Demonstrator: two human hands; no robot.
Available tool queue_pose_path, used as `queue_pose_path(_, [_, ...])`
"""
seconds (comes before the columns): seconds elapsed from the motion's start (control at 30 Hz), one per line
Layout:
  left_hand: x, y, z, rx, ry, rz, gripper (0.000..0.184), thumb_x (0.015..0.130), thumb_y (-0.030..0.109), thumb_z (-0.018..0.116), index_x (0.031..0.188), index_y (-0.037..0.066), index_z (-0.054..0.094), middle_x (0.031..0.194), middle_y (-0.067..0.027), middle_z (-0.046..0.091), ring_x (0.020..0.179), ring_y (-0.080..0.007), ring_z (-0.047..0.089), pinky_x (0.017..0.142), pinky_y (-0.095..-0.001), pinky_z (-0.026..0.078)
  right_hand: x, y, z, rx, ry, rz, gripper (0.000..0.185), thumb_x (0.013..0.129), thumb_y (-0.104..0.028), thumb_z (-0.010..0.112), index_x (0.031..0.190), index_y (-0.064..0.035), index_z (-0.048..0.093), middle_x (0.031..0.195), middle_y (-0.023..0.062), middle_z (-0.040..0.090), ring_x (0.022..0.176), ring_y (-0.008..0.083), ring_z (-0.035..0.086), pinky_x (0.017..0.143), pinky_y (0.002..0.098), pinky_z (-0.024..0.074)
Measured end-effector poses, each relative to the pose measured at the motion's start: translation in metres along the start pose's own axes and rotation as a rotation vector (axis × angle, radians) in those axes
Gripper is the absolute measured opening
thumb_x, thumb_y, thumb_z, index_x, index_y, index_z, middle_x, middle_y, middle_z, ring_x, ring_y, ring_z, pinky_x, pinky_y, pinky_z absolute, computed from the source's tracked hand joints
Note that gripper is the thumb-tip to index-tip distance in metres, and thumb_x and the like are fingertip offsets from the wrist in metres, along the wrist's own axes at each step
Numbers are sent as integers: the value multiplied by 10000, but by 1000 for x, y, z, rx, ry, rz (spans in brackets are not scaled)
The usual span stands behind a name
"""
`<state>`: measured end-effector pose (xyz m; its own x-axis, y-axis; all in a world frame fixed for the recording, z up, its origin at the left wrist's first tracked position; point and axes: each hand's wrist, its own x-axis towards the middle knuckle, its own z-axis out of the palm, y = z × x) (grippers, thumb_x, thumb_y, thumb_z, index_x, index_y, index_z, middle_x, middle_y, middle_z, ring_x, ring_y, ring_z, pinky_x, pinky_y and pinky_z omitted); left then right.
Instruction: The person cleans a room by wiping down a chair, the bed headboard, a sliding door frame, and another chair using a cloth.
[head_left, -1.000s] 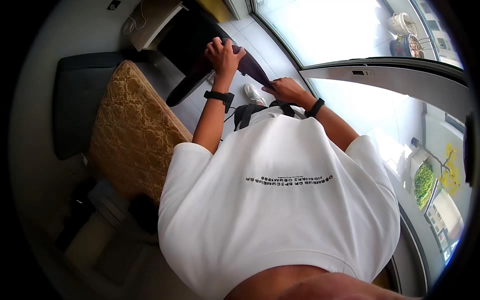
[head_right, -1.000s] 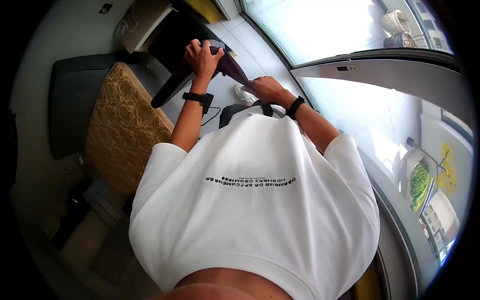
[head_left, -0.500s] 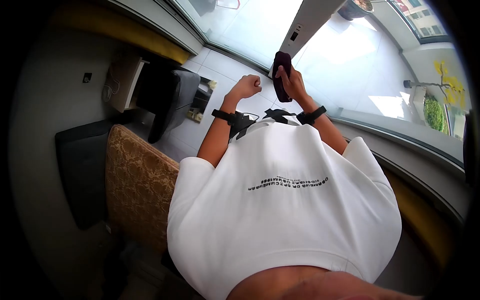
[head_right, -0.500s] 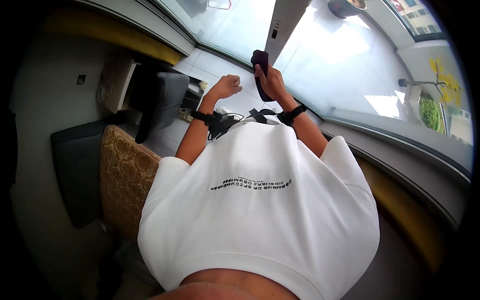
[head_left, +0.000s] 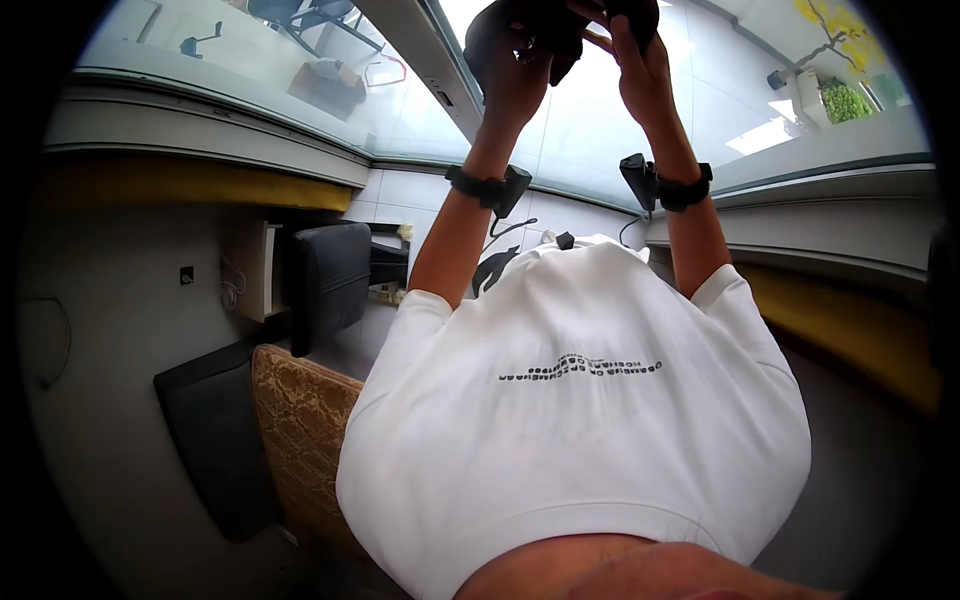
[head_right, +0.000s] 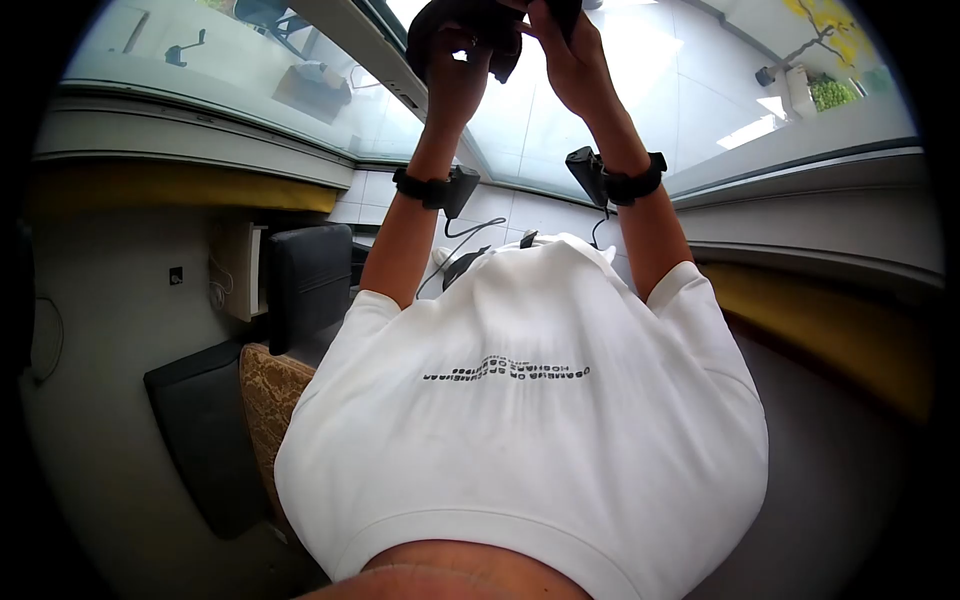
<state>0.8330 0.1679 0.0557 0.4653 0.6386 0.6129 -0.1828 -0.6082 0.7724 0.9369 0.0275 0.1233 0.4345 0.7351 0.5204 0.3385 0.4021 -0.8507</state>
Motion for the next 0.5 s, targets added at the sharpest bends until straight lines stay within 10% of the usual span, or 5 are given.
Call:
queue_pose_path(0.03, [-1,-3,2,44,25,-20,333,874,148,723,1124,-22,585,1045,-125,651,912,-225,652,818,-330,510,2,4,-3,297,-7,140,482,1049,-238,496,1439,7,351,1340,140,502,1231,251,525,1034,421,484])
queue_pose_path(0.07, [-3,-4,4,88,49,-42,318,875,143,719,1114,-22,590,1042,-126,652,924,-229,649,831,-339,506,11,9,-5,174,9,-142,371,1063,-287,458,1303,-9,507,1169,158,653,1054,226,636,909,337,513])
queue_pose_path(0.23, [-62,-83,-14,133,-21,-206,169,850,88,708,1005,26,678,989,-123,678,977,-268,639,896,-402,492,-45,83,5,-43,-299,181,432,1073,-293,444,1433,-55,425,1279,121,604,1162,202,554,1011,355,433])
queue_pose_path(0.33, [-119,-118,-28,878,-80,80,244,746,120,753,971,51,691,991,-162,672,985,-360,619,901,-488,464,-85,117,12,390,-353,542,456,1074,-309,431,1466,-77,402,1355,105,553,1234,198,514,1034,374,426])
queue_pose_path(0.5, [-54,-44,-15,463,-67,133,162,794,33,722,951,26,682,921,-136,660,883,-292,631,871,-423,474,-90,53,-4,371,-384,333,498,1073,-373,393,1480,-85,378,1446,115,479,1291,243,496,1050,428,444])
